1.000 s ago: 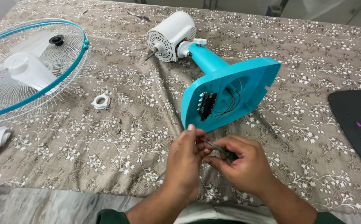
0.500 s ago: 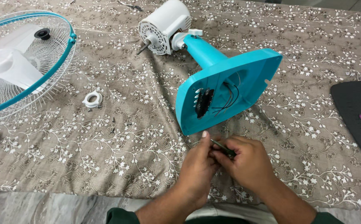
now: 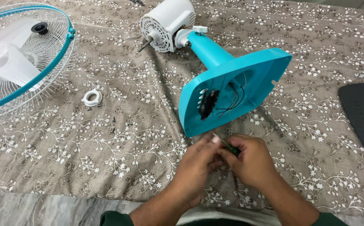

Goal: The person reassembles an electric fan by securing the motor housing to the base with a screwdriver, connecting internal wires, installing a black control module, and fastening the rear cover plate with screws.

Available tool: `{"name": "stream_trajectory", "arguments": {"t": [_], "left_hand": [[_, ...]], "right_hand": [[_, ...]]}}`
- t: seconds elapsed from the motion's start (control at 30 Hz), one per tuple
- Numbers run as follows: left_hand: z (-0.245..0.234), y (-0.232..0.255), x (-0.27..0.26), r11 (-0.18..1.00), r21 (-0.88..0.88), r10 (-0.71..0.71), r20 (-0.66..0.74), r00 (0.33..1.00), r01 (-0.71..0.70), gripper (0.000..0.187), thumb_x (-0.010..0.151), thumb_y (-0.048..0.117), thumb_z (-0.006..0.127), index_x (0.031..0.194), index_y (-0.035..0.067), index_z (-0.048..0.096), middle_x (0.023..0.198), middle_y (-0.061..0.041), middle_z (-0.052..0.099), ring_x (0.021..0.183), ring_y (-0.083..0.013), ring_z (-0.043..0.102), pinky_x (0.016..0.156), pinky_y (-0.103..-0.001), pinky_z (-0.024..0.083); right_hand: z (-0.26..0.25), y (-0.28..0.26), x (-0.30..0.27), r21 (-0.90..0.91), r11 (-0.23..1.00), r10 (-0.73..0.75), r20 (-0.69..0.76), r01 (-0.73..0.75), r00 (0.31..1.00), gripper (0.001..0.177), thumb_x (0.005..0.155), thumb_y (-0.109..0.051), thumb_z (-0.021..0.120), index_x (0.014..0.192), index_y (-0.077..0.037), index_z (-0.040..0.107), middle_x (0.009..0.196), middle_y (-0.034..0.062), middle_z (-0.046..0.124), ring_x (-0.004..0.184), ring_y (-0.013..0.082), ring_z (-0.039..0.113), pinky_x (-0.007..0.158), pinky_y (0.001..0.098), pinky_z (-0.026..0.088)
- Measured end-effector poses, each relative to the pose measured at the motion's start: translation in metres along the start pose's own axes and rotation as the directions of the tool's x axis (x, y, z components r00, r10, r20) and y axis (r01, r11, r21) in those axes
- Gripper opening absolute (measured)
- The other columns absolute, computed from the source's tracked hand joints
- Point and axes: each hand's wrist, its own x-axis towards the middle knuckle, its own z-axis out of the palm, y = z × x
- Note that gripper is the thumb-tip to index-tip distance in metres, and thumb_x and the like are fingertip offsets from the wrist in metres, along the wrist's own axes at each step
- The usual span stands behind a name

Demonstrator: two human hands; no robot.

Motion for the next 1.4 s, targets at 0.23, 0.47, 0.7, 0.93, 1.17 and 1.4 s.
{"name": "stream_trajectory", "arguments": {"t": [0.23, 0.47, 0.7, 0.93, 1.17, 1.4], "left_hand": [[-0.017, 0.005, -0.019, 0.629, 0.747, 0.528, -0.207, 0.824, -0.216, 0.030, 0.093, 0.017, 0.080, 0.108, 0.000, 0.062, 0.100, -0.011, 0.065, 0.086, -0.0207, 0.058, 0.077, -0.032, 0.053], [-0.044, 0.040, 0.014, 0.089, 0.883, 0.871, 0.155, 0.466, -0.461, 0.078, 0.076, 0.015, 0.082, 0.140, -0.005, 0.041, 0.131, -0.025, 0.054, 0.123, -0.0384, 0.057, 0.101, -0.044, 0.047], [-0.038, 0.045, 0.040, 0.358, 0.813, 0.686, 0.105, 0.720, -0.460, 0.064, 0.077, 0.014, 0.074, 0.137, 0.002, 0.054, 0.111, -0.018, 0.073, 0.101, -0.0287, 0.076, 0.088, -0.039, 0.060], [-0.039, 0.041, 0.043, 0.389, 0.803, 0.701, 0.059, 0.711, -0.451, 0.039, 0.080, 0.013, 0.075, 0.116, 0.004, 0.064, 0.093, -0.014, 0.077, 0.086, -0.0258, 0.079, 0.077, -0.037, 0.061], [-0.039, 0.042, 0.044, 0.375, 0.800, 0.713, 0.075, 0.697, -0.469, 0.037, 0.080, 0.014, 0.076, 0.113, 0.004, 0.064, 0.093, -0.015, 0.077, 0.087, -0.0268, 0.079, 0.077, -0.038, 0.060], [-0.039, 0.045, 0.043, 0.381, 0.824, 0.687, 0.051, 0.725, -0.420, 0.033, 0.079, 0.014, 0.077, 0.109, 0.004, 0.065, 0.089, -0.015, 0.076, 0.083, -0.0276, 0.079, 0.074, -0.038, 0.060]], "right_hand": [[0.015, 0.015, 0.017, 0.650, 0.748, 0.241, -0.077, -0.134, 0.967, 0.017, 0.085, -0.002, 0.078, 0.100, 0.004, 0.075, 0.087, 0.0064, 0.077, 0.075, 0.0094, 0.068, 0.069, 0.0248, 0.056], [0.034, 0.004, 0.043, 0.760, 0.647, 0.176, -0.066, -0.065, 0.982, 0.015, 0.086, 0.003, 0.076, 0.100, 0.006, 0.073, 0.089, 0.0101, 0.077, 0.077, 0.0132, 0.071, 0.074, 0.0265, 0.058], [0.047, 0.001, 0.049, 0.735, 0.675, 0.170, -0.081, -0.057, 0.982, 0.013, 0.087, 0.006, 0.073, 0.100, 0.007, 0.074, 0.092, 0.0104, 0.078, 0.081, 0.0133, 0.071, 0.075, 0.0270, 0.058], [0.052, 0.003, 0.048, 0.747, 0.664, 0.171, -0.092, -0.045, 0.981, 0.010, 0.088, 0.006, 0.072, 0.098, 0.007, 0.074, 0.091, 0.0118, 0.078, 0.079, 0.0143, 0.072, 0.075, 0.0279, 0.059], [0.051, -0.003, 0.048, 0.724, 0.687, 0.198, -0.099, -0.066, 0.975, 0.008, 0.087, 0.005, 0.072, 0.095, 0.006, 0.075, 0.087, 0.0108, 0.078, 0.076, 0.0129, 0.071, 0.071, 0.0271, 0.058], [0.053, -0.004, 0.051, 0.728, 0.675, 0.269, -0.088, -0.123, 0.959, 0.008, 0.084, 0.004, 0.076, 0.091, 0.005, 0.074, 0.084, 0.0088, 0.077, 0.074, 0.0126, 0.070, 0.070, 0.0265, 0.056]]}}
